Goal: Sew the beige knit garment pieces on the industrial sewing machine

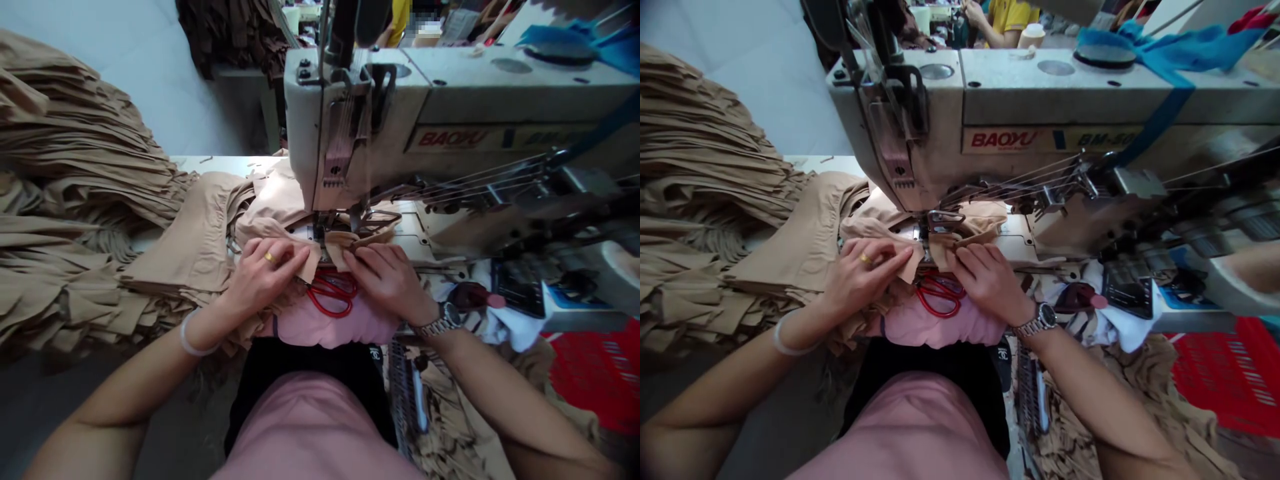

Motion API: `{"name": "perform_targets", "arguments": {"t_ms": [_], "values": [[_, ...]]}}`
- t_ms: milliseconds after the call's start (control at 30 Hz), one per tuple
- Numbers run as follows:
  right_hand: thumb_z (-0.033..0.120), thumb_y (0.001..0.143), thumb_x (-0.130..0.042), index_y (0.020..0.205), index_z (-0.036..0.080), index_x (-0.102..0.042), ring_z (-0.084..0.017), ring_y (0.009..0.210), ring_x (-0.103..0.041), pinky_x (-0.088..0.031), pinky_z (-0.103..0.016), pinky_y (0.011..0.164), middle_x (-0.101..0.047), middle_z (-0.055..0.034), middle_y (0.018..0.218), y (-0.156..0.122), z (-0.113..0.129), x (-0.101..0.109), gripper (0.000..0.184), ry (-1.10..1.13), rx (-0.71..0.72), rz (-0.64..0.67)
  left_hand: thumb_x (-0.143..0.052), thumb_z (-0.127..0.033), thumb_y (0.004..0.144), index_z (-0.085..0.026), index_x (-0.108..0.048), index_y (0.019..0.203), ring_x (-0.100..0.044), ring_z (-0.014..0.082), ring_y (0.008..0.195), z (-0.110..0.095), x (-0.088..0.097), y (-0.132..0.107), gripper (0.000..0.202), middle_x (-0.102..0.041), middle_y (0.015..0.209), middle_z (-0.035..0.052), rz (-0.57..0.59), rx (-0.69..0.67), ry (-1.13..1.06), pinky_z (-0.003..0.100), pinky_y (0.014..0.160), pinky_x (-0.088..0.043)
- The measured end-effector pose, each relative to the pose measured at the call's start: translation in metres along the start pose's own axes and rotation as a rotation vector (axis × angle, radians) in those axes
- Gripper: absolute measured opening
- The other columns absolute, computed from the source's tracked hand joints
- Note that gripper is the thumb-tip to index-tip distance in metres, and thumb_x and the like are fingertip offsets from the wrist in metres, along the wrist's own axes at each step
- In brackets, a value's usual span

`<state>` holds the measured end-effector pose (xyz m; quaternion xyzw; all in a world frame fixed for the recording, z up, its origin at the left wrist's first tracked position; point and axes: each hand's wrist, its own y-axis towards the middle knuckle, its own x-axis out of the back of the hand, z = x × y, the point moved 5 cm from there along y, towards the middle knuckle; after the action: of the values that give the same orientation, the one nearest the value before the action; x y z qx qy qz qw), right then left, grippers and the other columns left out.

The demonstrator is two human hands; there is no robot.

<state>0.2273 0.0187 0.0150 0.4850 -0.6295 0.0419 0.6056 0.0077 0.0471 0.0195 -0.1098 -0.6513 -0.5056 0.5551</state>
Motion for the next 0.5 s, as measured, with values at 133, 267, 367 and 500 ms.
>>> {"name": "perform_targets", "arguments": {"t_ms": [133, 267, 367, 500], "values": [[0.014, 0.095, -0.051, 0.122, 0.015, -0.064, -0.024, 0.124, -0.054, -0.046, -0.041, 0.103, -0.066, -0.011, 0.128, 0.002, 0.011, -0.003, 0.03, 0.1, 0.021, -0.01, -0.046, -0.012, 0.101, -0.011, -0.059, 0.129, -0.058, 0.0246, 0.117, -0.01, 0.002, 0.002, 0.031, -0.064, 0.128, 0.0128, 0.027, -0.031, -0.1, 0.04, 0.102, -0.044], [0.017, 0.097, -0.049, 0.135, 0.013, -0.057, -0.025, 0.12, -0.056, -0.048, -0.042, 0.098, -0.064, -0.0142, 0.131, 0.005, 0.015, -0.012, 0.039, 0.136, -0.062, 0.072, -0.048, -0.016, 0.101, -0.014, -0.054, 0.139, -0.056, 0.027, 0.119, -0.014, -0.004, 0.005, 0.039, -0.062, 0.129, 0.0143, 0.106, 0.044, -0.067, 0.04, 0.098, -0.046], [0.016, 0.098, -0.049, 0.135, 0.013, -0.058, -0.025, 0.115, -0.059, -0.048, -0.041, 0.094, -0.065, -0.015, 0.128, 0.01, 0.017, -0.013, 0.038, 0.095, -0.126, 0.083, -0.048, -0.015, 0.1, -0.014, -0.056, 0.138, -0.056, 0.0281, 0.119, -0.018, -0.006, 0.007, 0.039, -0.061, 0.131, 0.0152, 0.116, 0.061, -0.031, 0.042, 0.097, -0.046], [0.02, 0.098, -0.052, 0.13, 0.01, -0.06, -0.026, 0.125, -0.054, -0.045, -0.041, 0.101, -0.065, -0.0146, 0.132, 0.017, 0.024, -0.011, 0.034, 0.07, -0.118, 0.014, -0.046, -0.015, 0.1, -0.01, -0.055, 0.138, -0.055, 0.0279, 0.119, -0.024, -0.01, 0.01, 0.039, -0.059, 0.137, 0.0144, 0.155, 0.055, 0.007, 0.04, 0.095, -0.045]]}}
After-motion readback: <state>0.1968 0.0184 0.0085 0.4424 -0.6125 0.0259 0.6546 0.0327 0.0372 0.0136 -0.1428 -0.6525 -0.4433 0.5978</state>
